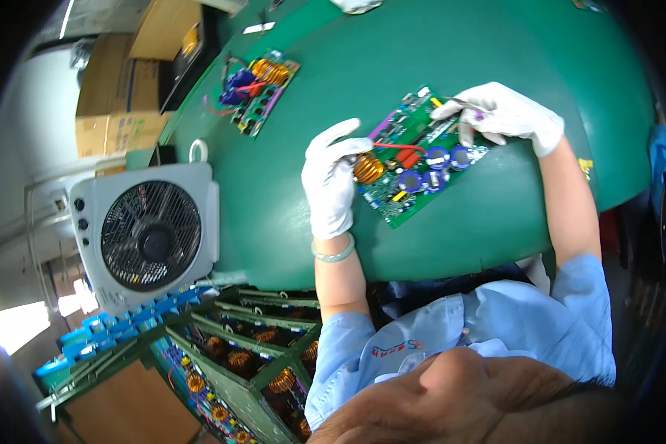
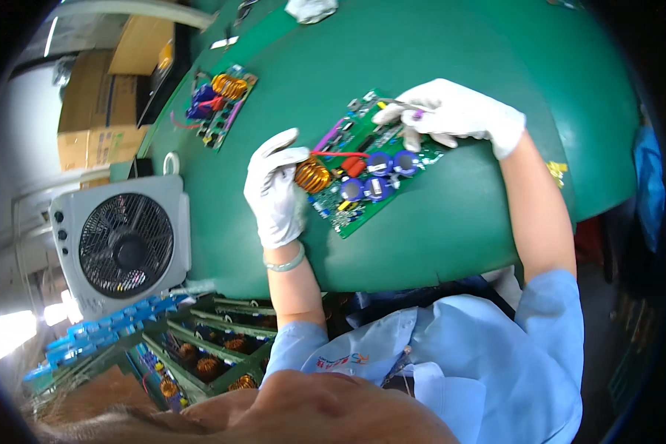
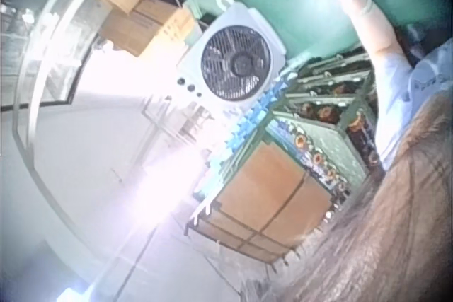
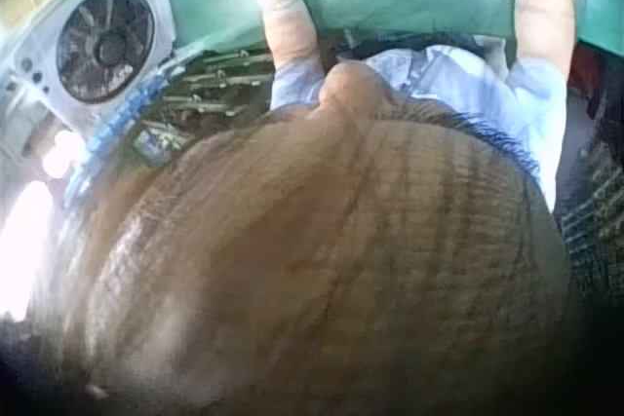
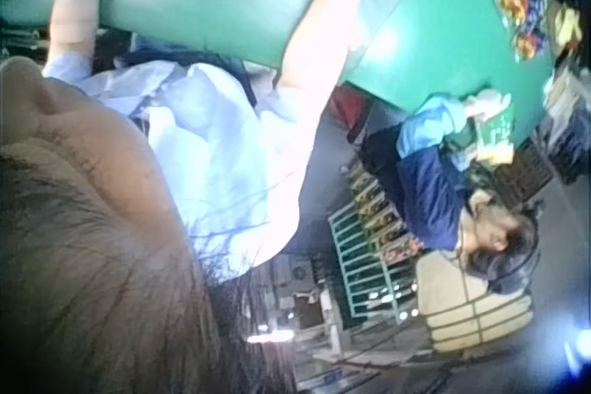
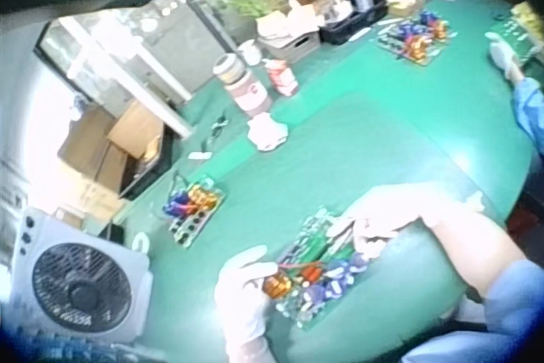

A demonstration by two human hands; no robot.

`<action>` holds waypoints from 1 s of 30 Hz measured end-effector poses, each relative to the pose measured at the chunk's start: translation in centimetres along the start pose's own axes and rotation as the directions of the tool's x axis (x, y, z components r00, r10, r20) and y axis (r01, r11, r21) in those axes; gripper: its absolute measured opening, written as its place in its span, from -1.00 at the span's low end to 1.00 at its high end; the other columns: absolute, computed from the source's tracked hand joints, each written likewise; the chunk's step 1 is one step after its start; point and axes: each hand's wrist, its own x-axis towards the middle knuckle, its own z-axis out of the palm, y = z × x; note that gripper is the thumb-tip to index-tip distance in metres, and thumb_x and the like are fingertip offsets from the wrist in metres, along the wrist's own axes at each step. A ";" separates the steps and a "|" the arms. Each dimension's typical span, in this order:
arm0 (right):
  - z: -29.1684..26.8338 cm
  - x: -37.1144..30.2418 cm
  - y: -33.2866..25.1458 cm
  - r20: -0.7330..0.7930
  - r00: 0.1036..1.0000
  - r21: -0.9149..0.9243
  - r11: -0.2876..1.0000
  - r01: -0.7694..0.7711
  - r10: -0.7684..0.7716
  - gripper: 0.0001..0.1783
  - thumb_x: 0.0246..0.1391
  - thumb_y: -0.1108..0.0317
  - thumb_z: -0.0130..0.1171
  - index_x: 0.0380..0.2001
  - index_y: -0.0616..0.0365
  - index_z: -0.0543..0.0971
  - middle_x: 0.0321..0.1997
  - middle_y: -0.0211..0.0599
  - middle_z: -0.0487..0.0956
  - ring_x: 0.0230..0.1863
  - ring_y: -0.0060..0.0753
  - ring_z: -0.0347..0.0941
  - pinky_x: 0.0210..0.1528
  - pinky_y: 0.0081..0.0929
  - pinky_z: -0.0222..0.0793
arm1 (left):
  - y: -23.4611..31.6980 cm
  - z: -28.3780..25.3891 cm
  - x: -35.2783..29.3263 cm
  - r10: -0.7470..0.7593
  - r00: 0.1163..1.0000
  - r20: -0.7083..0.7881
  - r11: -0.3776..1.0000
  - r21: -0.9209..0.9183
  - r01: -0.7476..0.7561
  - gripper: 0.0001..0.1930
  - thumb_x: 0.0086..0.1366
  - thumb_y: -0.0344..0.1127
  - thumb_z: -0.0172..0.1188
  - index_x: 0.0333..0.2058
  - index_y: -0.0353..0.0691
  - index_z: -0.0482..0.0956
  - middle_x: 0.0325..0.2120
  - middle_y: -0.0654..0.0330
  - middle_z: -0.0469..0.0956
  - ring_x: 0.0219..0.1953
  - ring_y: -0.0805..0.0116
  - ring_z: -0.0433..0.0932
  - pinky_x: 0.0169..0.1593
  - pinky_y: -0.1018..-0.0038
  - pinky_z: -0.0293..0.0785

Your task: The person scrapes the surface of green circuit boards using a small metal tool. They flip the boards over to check components and place them into a green storage rack. The person handles multiple boards one by one, performing repetitive cleaning and inspection actions.

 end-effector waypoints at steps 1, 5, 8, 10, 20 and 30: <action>0.0 -0.1 0.4 -0.024 0.999 -0.002 1.000 0.024 -0.024 -0.44 0.21 0.09 0.15 0.14 0.27 0.52 -0.45 -0.29 0.62 -0.74 -0.74 0.20 -0.67 -0.74 0.13 | 0.1 -0.1 0.1 0.002 1.000 0.008 1.000 -0.013 -0.002 -0.72 0.15 -0.70 0.00 -0.29 -0.30 0.66 -0.01 -0.06 0.53 -0.08 0.20 0.62 0.01 0.38 0.56; 0.4 0.2 0.4 -0.034 0.999 -0.013 0.999 0.031 -0.031 -0.39 0.22 -0.03 0.15 0.14 0.25 0.52 -0.47 -0.33 0.60 -0.74 -0.74 0.14 -0.67 -0.72 0.08 | 0.2 -0.4 0.2 0.035 0.999 0.008 0.999 -0.037 -0.035 -0.86 0.27 -0.49 0.12 -0.29 -0.27 0.67 -0.06 -0.03 0.57 -0.03 0.20 0.59 0.01 0.37 0.55; 0.6 0.1 -0.4 -0.023 1.000 -0.033 0.999 0.009 -0.010 -0.33 0.23 -0.13 0.13 0.14 0.24 0.52 -0.48 -0.34 0.58 -0.74 -0.75 0.11 -0.66 -0.72 0.05 | 0.0 -0.5 0.2 0.054 0.998 0.016 0.998 -0.018 -0.054 -0.86 0.31 -0.44 0.12 -0.28 -0.25 0.68 -0.09 -0.03 0.59 -0.01 0.18 0.57 0.01 0.36 0.54; 0.5 0.0 -0.4 -0.023 1.000 -0.030 0.999 0.018 -0.019 -0.32 0.22 -0.15 0.12 0.14 0.24 0.53 -0.49 -0.34 0.58 -0.74 -0.75 0.10 -0.65 -0.72 0.06 | -0.3 -0.5 0.2 0.060 0.998 0.020 0.997 -0.045 -0.059 -0.86 0.32 -0.43 0.13 -0.27 -0.24 0.68 -0.09 -0.01 0.59 -0.01 0.20 0.57 0.02 0.38 0.53; -0.4 -0.3 0.2 -0.007 1.000 0.092 0.996 -0.023 0.023 -0.31 -0.05 0.47 0.39 0.21 0.28 0.44 -0.02 -0.14 0.58 -0.06 -0.44 0.46 0.01 -0.51 0.43 | 1.3 -2.2 0.2 -0.326 0.942 0.082 0.871 0.412 0.266 -0.56 0.03 -0.20 0.49 -0.11 -0.22 0.63 -0.20 0.14 0.60 -0.10 0.29 0.59 -0.03 0.43 0.50; -0.2 0.0 -1.3 -0.335 0.937 -0.114 0.983 -0.140 0.095 -0.46 0.06 0.20 0.28 0.12 0.18 0.56 -0.33 -0.42 0.62 -0.49 -0.79 0.34 -0.52 -0.78 0.19 | 1.1 -0.5 -0.1 -0.334 0.925 0.182 0.831 0.519 0.198 -0.20 -0.12 0.01 0.55 0.06 -0.25 0.46 -0.14 0.02 0.59 -0.08 0.04 0.57 0.00 0.28 0.51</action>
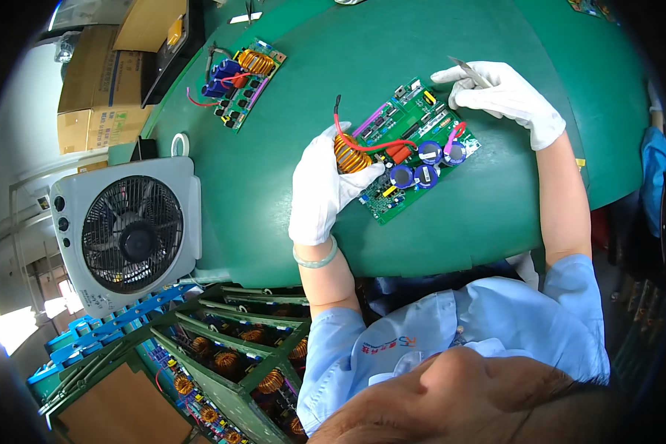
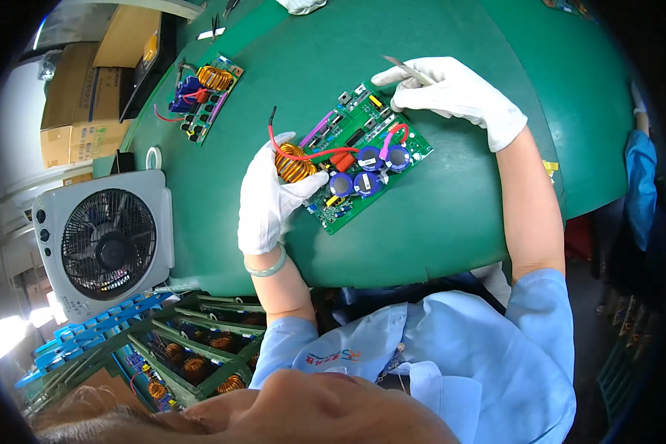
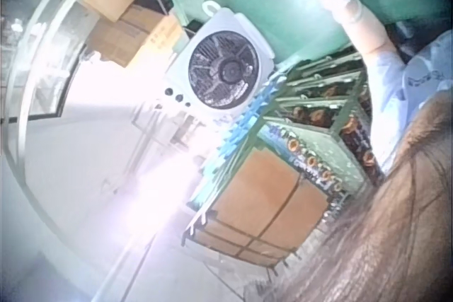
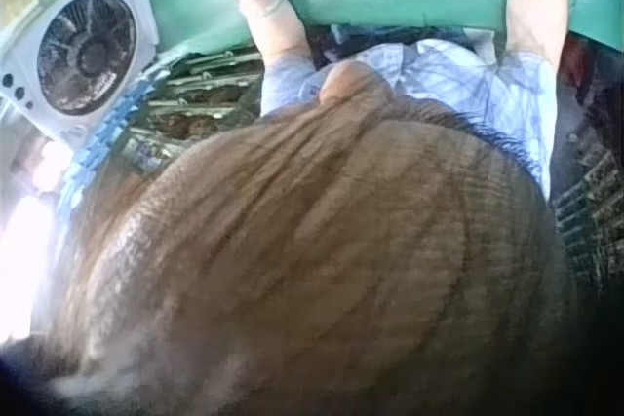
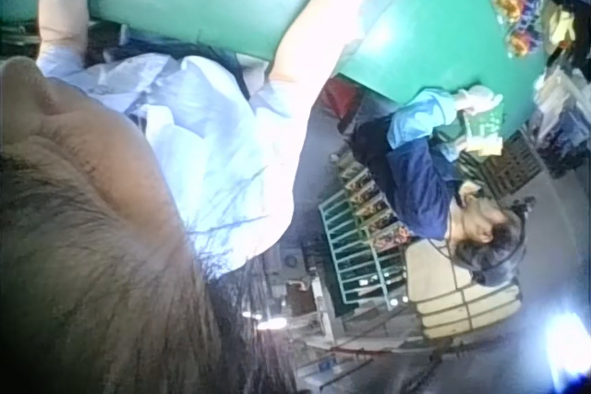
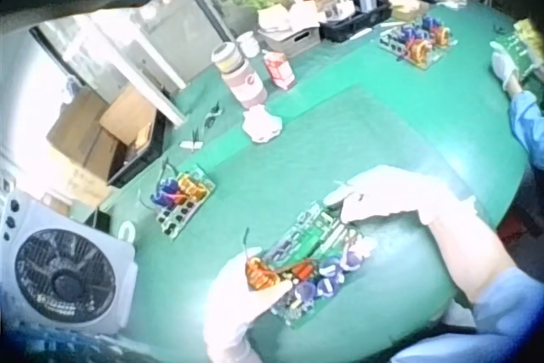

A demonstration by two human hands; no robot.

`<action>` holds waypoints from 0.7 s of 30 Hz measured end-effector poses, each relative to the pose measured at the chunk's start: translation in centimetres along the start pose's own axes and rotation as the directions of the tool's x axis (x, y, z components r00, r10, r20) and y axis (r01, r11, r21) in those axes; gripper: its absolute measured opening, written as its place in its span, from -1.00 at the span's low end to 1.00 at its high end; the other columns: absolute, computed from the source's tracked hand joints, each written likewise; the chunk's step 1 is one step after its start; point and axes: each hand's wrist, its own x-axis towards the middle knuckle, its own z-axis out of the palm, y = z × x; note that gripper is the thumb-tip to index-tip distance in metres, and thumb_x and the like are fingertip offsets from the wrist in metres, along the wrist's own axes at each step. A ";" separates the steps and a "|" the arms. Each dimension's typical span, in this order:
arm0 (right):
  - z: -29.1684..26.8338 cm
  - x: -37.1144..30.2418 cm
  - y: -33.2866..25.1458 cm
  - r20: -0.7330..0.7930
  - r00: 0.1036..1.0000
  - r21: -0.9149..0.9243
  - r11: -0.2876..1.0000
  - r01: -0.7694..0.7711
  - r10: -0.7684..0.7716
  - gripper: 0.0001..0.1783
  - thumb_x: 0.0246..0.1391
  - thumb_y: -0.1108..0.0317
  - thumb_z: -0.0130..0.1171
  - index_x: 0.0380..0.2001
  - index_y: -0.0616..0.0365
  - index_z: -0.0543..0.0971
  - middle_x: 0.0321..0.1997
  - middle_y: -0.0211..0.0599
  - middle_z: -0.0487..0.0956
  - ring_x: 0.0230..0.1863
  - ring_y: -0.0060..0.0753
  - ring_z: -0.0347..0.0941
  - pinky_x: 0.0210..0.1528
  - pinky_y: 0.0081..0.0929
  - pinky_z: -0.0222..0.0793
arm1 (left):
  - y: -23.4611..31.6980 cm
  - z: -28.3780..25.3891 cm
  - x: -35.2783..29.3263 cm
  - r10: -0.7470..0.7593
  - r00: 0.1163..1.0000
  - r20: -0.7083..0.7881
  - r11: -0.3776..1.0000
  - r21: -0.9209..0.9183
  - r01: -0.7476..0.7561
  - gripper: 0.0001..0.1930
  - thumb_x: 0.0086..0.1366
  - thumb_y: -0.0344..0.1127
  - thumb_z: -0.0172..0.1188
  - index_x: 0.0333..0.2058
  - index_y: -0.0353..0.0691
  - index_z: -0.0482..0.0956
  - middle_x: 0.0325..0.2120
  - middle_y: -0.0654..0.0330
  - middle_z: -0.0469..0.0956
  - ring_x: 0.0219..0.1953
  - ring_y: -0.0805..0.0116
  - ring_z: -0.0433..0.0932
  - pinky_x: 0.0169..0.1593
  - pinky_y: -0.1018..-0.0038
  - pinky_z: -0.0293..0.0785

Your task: The person scrapes the surface of green circuit boards using a small metal tool. They flip the boards over to check components and place them into a green storage rack. The person handles multiple boards one by one, performing repetitive cleaning and inspection actions.

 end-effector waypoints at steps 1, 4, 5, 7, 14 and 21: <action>0.2 0.3 0.6 -0.037 0.999 -0.014 1.000 0.017 -0.017 -0.47 0.10 0.16 0.25 0.12 0.16 0.56 -0.35 -0.44 0.61 -0.62 -0.87 0.18 -0.66 -0.79 -0.02 | -0.1 0.0 0.0 0.018 1.000 -0.007 1.000 0.008 -0.018 -0.21 -0.12 0.01 0.55 0.06 -0.26 0.46 -0.14 0.02 0.59 -0.08 0.04 0.57 0.00 0.27 0.51; 0.5 0.5 0.2 -0.082 0.996 -0.003 1.000 0.028 -0.029 -0.56 0.12 0.23 0.20 0.06 0.14 0.60 -0.37 -0.39 0.64 -0.64 -0.84 0.18 -0.65 -0.76 0.02 | 0.0 -0.2 -0.2 0.045 0.999 -0.017 0.999 0.025 -0.045 -0.21 -0.11 -0.01 0.54 0.07 -0.26 0.45 -0.14 0.01 0.58 -0.08 0.03 0.56 -0.01 0.27 0.51; 0.5 0.6 0.2 -0.074 0.997 0.001 0.999 0.034 -0.033 -0.56 0.13 0.23 0.19 0.06 0.14 0.60 -0.37 -0.39 0.63 -0.64 -0.84 0.18 -0.65 -0.76 0.02 | 0.1 -0.3 -0.3 0.049 0.999 -0.019 0.998 0.030 -0.049 -0.20 -0.10 -0.01 0.54 0.07 -0.27 0.44 -0.14 0.01 0.58 -0.08 0.03 0.56 -0.02 0.26 0.51; 0.6 0.7 0.5 -0.065 0.997 0.015 0.999 0.040 -0.039 -0.56 0.14 0.22 0.18 0.07 0.15 0.59 -0.38 -0.40 0.63 -0.65 -0.84 0.17 -0.66 -0.76 0.01 | 0.1 -0.1 -0.4 0.065 0.997 -0.031 0.997 0.049 -0.064 -0.21 -0.10 -0.01 0.55 0.07 -0.27 0.44 -0.14 0.01 0.57 -0.09 0.03 0.56 -0.03 0.27 0.51; 1.0 1.0 0.6 -0.116 0.993 -0.010 1.000 0.001 -0.002 -0.55 0.16 0.17 0.20 0.07 0.13 0.59 -0.38 -0.46 0.60 -0.65 -0.84 0.15 -0.65 -0.77 0.00 | 0.0 0.4 -0.3 0.123 0.989 -0.081 0.986 0.119 -0.113 -0.26 -0.10 -0.02 0.54 0.01 -0.25 0.45 -0.19 0.05 0.56 -0.13 0.03 0.56 -0.08 0.28 0.53; 1.1 1.1 0.7 -0.164 0.986 -0.025 1.000 -0.011 0.007 -0.57 0.17 0.16 0.21 0.06 0.10 0.60 -0.38 -0.48 0.59 -0.64 -0.84 0.14 -0.64 -0.77 0.00 | 0.0 0.3 -0.1 0.139 0.987 -0.082 0.984 0.119 -0.129 -0.29 -0.09 -0.04 0.54 0.00 -0.24 0.46 -0.22 0.05 0.56 -0.17 0.03 0.56 -0.11 0.28 0.53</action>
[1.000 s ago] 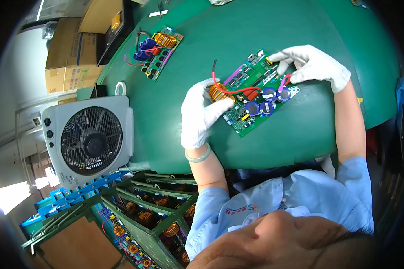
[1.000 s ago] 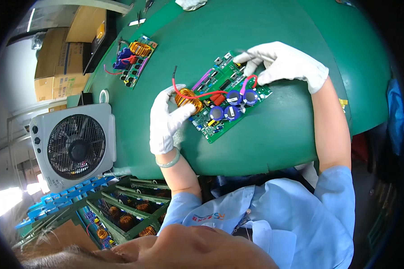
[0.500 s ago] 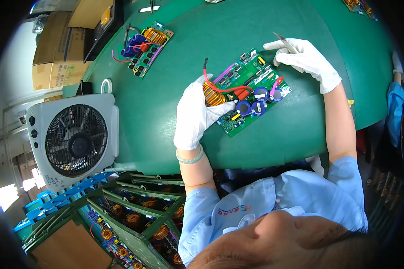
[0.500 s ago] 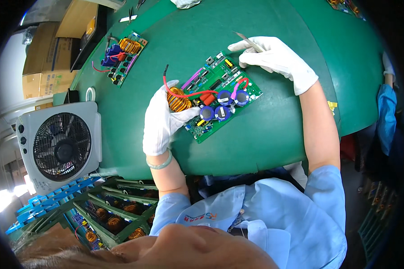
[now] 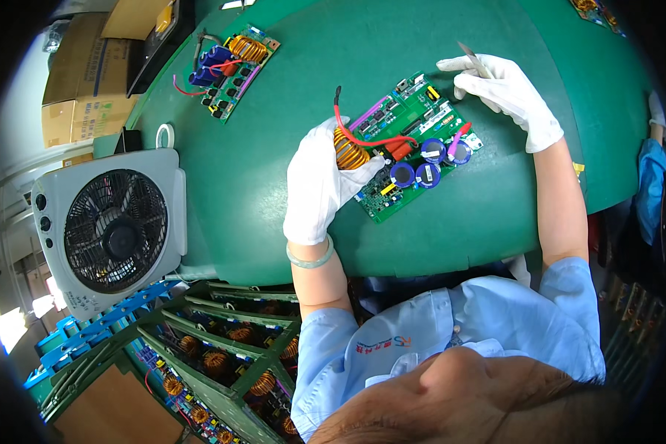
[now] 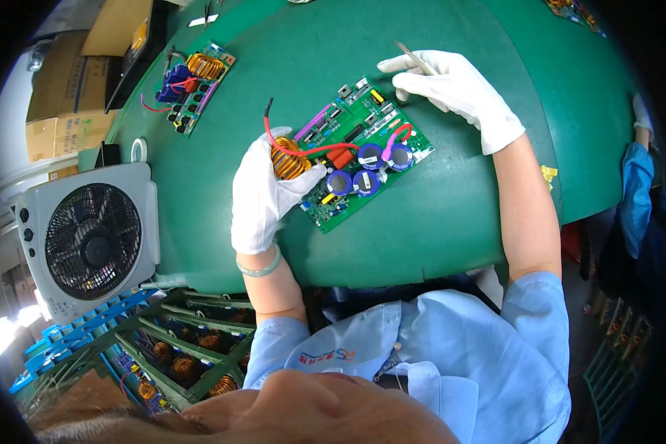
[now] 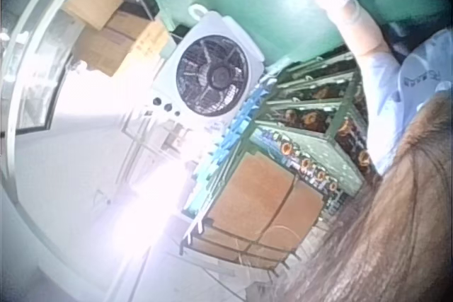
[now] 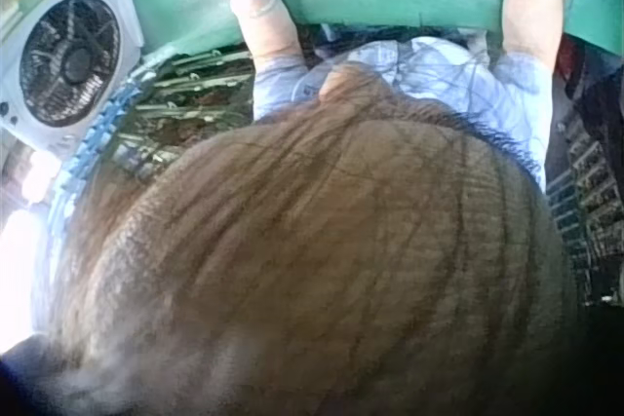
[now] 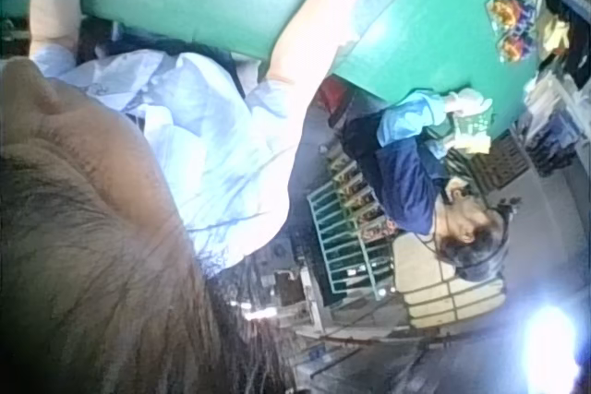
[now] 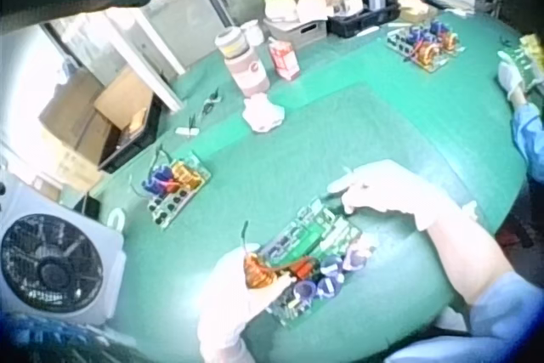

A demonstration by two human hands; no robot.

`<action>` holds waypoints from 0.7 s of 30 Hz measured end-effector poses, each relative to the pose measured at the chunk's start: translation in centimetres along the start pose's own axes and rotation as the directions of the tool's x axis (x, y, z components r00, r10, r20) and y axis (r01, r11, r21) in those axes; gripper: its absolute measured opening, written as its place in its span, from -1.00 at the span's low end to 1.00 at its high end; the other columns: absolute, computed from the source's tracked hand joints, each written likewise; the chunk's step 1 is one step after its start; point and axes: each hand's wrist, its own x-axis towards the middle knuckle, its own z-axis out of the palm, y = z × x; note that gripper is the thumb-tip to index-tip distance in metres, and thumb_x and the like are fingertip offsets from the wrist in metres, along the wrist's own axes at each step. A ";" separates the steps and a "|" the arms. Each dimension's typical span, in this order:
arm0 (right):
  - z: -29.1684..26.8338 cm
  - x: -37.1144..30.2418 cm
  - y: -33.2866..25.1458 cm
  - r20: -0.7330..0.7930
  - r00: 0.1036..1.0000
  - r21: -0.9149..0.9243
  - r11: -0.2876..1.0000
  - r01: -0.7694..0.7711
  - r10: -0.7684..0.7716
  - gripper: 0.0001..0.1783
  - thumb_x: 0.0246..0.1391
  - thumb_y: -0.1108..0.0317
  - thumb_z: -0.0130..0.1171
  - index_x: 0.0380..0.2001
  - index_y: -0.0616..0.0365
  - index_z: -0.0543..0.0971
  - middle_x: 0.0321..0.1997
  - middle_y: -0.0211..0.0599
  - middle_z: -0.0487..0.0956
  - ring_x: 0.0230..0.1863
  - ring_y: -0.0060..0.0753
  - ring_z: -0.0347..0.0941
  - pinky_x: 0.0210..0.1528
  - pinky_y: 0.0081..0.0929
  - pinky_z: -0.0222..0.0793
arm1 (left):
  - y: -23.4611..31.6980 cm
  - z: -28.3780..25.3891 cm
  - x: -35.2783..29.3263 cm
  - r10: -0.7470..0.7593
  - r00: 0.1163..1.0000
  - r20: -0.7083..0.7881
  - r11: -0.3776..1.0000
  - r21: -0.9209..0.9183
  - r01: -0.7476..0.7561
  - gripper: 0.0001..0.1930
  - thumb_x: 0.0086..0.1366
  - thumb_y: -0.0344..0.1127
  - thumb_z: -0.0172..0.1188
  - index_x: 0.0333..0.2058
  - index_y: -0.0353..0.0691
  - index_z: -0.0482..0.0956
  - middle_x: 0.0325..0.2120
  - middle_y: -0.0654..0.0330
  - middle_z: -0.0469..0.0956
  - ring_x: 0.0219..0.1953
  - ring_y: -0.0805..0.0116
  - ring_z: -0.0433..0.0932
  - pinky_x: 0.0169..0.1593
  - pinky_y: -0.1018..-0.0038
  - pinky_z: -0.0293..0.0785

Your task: The person scrapes the surface of green circuit boards using a small metal tool. They flip the boards over to check components and place them into a green storage rack. The person handles multiple boards one by one, performing repetitive cleaning and inspection actions.

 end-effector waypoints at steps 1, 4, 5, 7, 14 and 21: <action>0.0 0.0 0.0 -0.005 1.000 0.001 1.000 -0.004 0.004 -0.57 0.17 0.16 0.21 0.06 0.10 0.60 -0.38 -0.48 0.59 -0.64 -0.84 0.14 -0.64 -0.77 0.00 | 0.1 0.0 0.0 -0.001 1.000 -0.001 1.000 0.003 0.001 -0.29 -0.09 -0.04 0.54 -0.01 -0.25 0.46 -0.22 0.04 0.56 -0.17 0.03 0.56 -0.11 0.28 0.53; 0.1 0.0 -0.1 -0.024 0.999 0.006 1.000 -0.029 0.029 -0.59 0.17 0.17 0.22 0.05 0.08 0.61 -0.39 -0.50 0.59 -0.65 -0.84 0.14 -0.64 -0.77 0.00 | 0.0 0.1 0.1 0.014 1.000 -0.012 1.000 0.009 -0.014 -0.31 -0.11 -0.06 0.54 -0.03 -0.24 0.47 -0.24 0.06 0.57 -0.19 0.04 0.57 -0.12 0.28 0.53; 0.1 -0.1 -0.1 -0.031 0.999 0.006 1.000 -0.029 0.029 -0.60 0.17 0.17 0.23 0.04 0.08 0.61 -0.39 -0.50 0.59 -0.65 -0.84 0.13 -0.64 -0.77 0.00 | -0.1 0.2 0.1 0.021 1.000 -0.018 1.000 0.010 -0.021 -0.32 -0.11 -0.06 0.54 -0.04 -0.24 0.48 -0.25 0.07 0.58 -0.21 0.05 0.58 -0.12 0.29 0.54; 0.2 0.1 -0.2 -0.033 0.999 0.005 1.000 -0.026 0.026 -0.61 0.17 0.18 0.24 0.03 0.07 0.62 -0.39 -0.50 0.59 -0.65 -0.83 0.13 -0.64 -0.77 0.00 | -0.2 -0.1 0.2 -0.007 1.000 0.001 1.000 -0.011 0.007 -0.34 -0.13 -0.10 0.56 -0.05 -0.22 0.51 -0.28 0.08 0.61 -0.24 0.12 0.61 -0.13 0.34 0.55; 0.8 -1.3 -1.8 -0.025 1.000 -0.072 0.997 0.004 -0.005 -0.71 0.12 0.24 0.31 -0.12 0.11 0.68 -0.34 -0.43 0.64 -0.46 -0.78 0.41 -0.39 -0.73 0.33 | 0.3 -0.4 0.5 -0.002 0.963 0.269 0.938 -0.334 0.095 -0.39 -0.16 -0.30 0.56 -0.07 -0.19 0.53 -0.34 0.20 0.62 -0.31 0.44 0.59 -0.15 0.48 0.55; 4.9 -2.3 -2.1 0.287 0.958 -0.184 0.982 0.039 0.016 -0.73 -0.08 0.35 0.47 -0.36 0.24 0.61 -0.40 -0.45 0.57 -0.35 -0.66 0.41 -0.26 -0.63 0.38 | 0.8 0.7 0.6 0.006 0.911 0.413 0.871 -0.450 0.198 -0.41 -0.13 -0.34 0.51 -0.08 -0.20 0.47 -0.39 0.22 0.57 -0.35 0.47 0.55 -0.21 0.47 0.53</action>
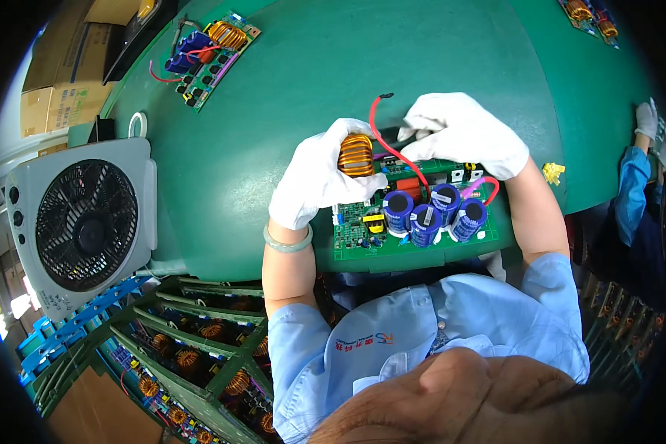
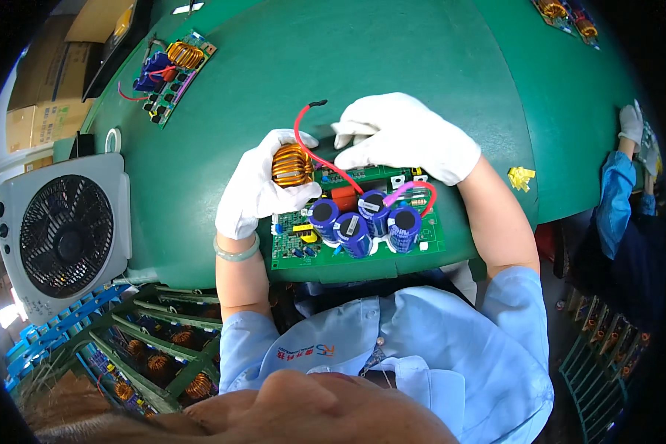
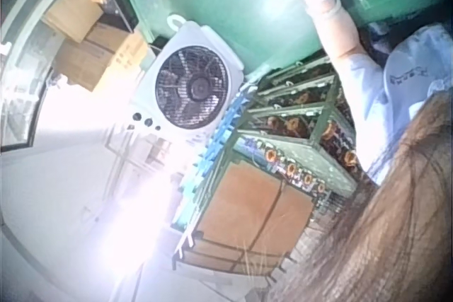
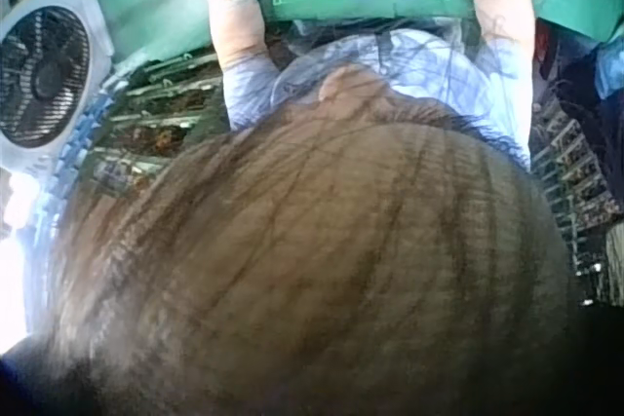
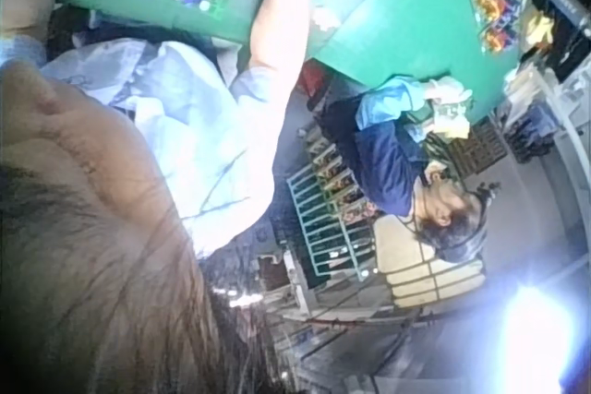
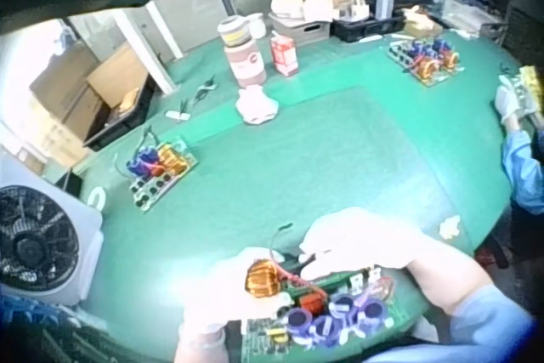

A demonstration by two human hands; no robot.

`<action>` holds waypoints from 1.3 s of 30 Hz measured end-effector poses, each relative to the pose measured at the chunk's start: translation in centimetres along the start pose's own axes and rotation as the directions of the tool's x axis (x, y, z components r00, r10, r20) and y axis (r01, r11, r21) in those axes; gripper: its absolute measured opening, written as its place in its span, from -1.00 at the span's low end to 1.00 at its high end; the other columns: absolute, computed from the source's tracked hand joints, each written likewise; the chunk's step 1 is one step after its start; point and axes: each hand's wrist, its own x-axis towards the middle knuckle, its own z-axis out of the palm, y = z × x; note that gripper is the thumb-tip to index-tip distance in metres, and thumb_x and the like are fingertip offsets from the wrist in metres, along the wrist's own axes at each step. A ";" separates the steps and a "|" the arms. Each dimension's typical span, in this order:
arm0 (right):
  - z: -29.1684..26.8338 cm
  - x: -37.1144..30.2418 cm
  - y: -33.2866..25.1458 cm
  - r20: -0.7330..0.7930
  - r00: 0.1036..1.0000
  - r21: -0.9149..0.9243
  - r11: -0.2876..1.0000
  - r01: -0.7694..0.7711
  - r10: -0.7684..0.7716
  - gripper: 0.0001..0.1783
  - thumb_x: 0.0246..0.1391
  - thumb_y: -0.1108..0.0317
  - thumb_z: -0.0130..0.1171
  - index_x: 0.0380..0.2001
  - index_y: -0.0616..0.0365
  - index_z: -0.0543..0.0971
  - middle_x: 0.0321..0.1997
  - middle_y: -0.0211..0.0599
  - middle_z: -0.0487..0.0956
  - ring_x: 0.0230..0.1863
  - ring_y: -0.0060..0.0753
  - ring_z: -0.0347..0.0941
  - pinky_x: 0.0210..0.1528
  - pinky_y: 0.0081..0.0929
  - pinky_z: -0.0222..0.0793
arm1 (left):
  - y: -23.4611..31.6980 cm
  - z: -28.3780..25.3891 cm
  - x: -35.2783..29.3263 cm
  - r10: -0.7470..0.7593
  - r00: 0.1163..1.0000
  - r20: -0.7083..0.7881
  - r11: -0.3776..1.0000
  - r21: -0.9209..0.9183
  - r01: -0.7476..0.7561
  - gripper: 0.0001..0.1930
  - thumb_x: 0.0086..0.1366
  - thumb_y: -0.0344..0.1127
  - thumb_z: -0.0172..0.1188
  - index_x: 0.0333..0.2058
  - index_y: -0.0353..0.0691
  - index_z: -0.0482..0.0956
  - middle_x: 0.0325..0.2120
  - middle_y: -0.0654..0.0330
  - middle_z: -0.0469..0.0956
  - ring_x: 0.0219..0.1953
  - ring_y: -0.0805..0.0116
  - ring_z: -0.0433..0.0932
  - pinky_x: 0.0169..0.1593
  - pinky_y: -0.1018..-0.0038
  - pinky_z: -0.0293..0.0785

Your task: The person scrapes the surface of green circuit boards using a small metal tool. They flip the boards over to check components and place them into a green storage rack. The person handles multiple boards one by one, performing repetitive cleaning and inspection actions.

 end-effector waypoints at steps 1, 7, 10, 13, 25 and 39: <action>0.3 0.2 0.3 -0.001 0.995 -0.015 0.995 0.097 -0.097 -0.65 -0.13 0.29 0.50 -0.42 0.27 0.54 -0.44 -0.41 0.51 -0.38 -0.60 0.39 -0.31 -0.56 0.35 | -0.1 0.1 0.1 0.021 0.999 -0.026 1.000 0.009 -0.021 -0.41 -0.12 -0.34 0.50 -0.07 -0.20 0.46 -0.39 0.21 0.57 -0.35 0.46 0.55 -0.21 0.47 0.53; 0.7 1.5 1.0 0.072 0.972 -0.264 0.936 0.233 -0.222 -0.53 -0.18 0.15 0.50 -0.44 0.30 0.49 -0.50 -0.23 0.41 -0.47 -0.31 0.35 -0.39 -0.41 0.29 | 0.0 0.7 0.1 0.022 0.996 -0.086 1.000 0.003 -0.022 -0.40 -0.10 -0.31 0.46 -0.05 -0.21 0.41 -0.36 0.17 0.58 -0.33 0.39 0.58 -0.17 0.44 0.54; 0.6 1.7 1.0 0.075 0.959 -0.345 0.895 0.282 -0.274 -0.53 -0.11 0.03 0.42 -0.51 0.22 0.47 -0.54 -0.19 0.43 -0.50 -0.14 0.37 -0.43 -0.29 0.26 | 0.1 0.6 0.2 0.034 0.995 -0.090 0.999 0.035 -0.030 -0.40 -0.10 -0.30 0.46 -0.05 -0.21 0.41 -0.32 0.15 0.58 -0.30 0.36 0.60 -0.15 0.43 0.54; 0.5 2.3 1.8 0.076 0.911 -0.392 0.828 0.401 -0.405 -0.50 -0.06 -0.08 0.35 -0.52 0.18 0.47 -0.55 -0.15 0.44 -0.50 -0.01 0.39 -0.45 -0.19 0.25 | -0.2 0.6 0.2 0.046 0.995 -0.086 0.999 0.018 -0.045 -0.40 -0.08 -0.28 0.47 -0.05 -0.20 0.41 -0.29 0.14 0.59 -0.27 0.35 0.61 -0.14 0.43 0.55; 0.9 2.6 2.0 0.094 0.913 -0.371 0.837 0.402 -0.397 -0.46 0.04 -0.18 0.22 -0.44 0.16 0.49 -0.51 -0.10 0.48 -0.46 0.10 0.42 -0.41 -0.11 0.28 | -0.2 0.8 0.2 0.095 0.988 -0.125 0.994 0.064 -0.087 -0.38 -0.09 -0.13 0.49 -0.06 -0.17 0.43 -0.29 0.04 0.63 -0.23 0.02 0.65 -0.16 0.29 0.58; 1.0 3.2 2.4 0.035 0.930 -0.398 0.849 0.348 -0.365 -0.72 0.10 0.13 0.22 -0.30 0.13 0.59 -0.41 -0.06 0.56 -0.36 0.13 0.48 -0.35 -0.14 0.37 | 0.0 1.0 0.1 0.034 0.993 -0.112 0.997 -0.072 -0.043 -0.45 -0.04 -0.24 0.45 -0.07 -0.18 0.42 -0.46 0.14 0.62 -0.46 0.24 0.67 -0.28 0.40 0.58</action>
